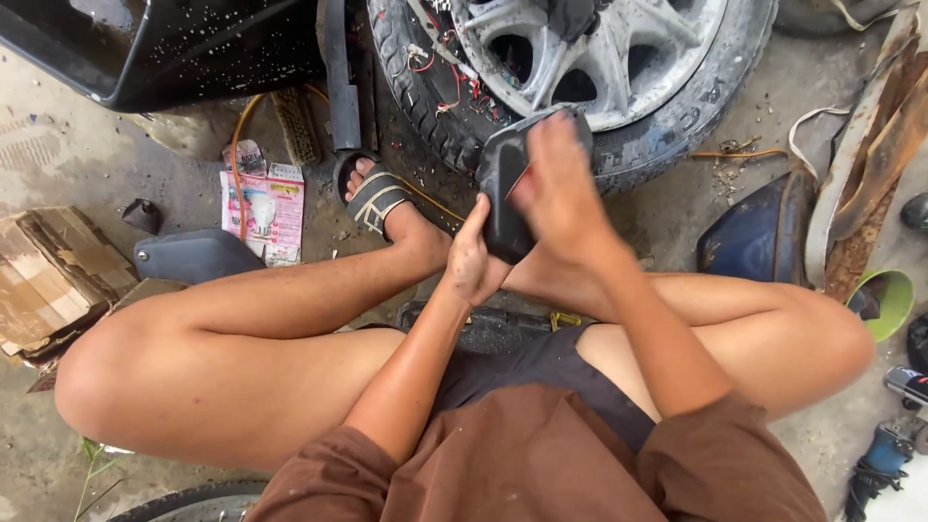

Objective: Sanding a black plastic motorcycle part with sandpaper and water to smooth the surface.

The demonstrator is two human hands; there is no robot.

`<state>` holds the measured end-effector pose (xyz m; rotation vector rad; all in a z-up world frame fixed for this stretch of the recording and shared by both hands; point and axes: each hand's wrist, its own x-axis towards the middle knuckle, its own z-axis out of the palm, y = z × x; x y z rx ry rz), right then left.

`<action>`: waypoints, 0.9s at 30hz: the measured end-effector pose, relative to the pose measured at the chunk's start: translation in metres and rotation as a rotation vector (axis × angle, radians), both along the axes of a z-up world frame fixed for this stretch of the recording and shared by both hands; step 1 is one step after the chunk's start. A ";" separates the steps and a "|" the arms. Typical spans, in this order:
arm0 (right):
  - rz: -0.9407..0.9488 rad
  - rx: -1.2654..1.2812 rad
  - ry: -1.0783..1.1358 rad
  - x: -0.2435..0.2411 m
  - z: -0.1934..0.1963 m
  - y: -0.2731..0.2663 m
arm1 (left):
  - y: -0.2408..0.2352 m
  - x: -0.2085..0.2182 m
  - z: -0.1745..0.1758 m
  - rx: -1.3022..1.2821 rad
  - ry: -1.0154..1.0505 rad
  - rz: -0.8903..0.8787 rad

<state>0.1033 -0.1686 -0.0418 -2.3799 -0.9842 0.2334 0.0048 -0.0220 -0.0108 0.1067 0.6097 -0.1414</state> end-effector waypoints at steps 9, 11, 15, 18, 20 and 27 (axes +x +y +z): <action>0.018 -0.076 0.005 -0.007 0.016 0.006 | -0.004 0.003 -0.013 0.015 0.134 0.034; -0.052 -0.086 0.045 -0.004 0.005 -0.003 | -0.006 0.000 -0.018 -0.010 0.146 0.044; 0.013 -0.170 -0.078 -0.040 0.024 0.016 | -0.002 0.002 -0.025 0.011 0.250 0.107; 0.030 -0.177 -0.097 -0.030 0.008 0.007 | -0.007 -0.004 -0.028 -0.016 0.332 0.112; -0.009 -0.205 -0.167 -0.013 -0.010 -0.002 | -0.012 -0.005 -0.028 -0.044 0.346 0.114; 0.000 -0.224 -0.170 -0.042 -0.004 0.017 | -0.013 -0.003 -0.040 0.097 0.454 0.148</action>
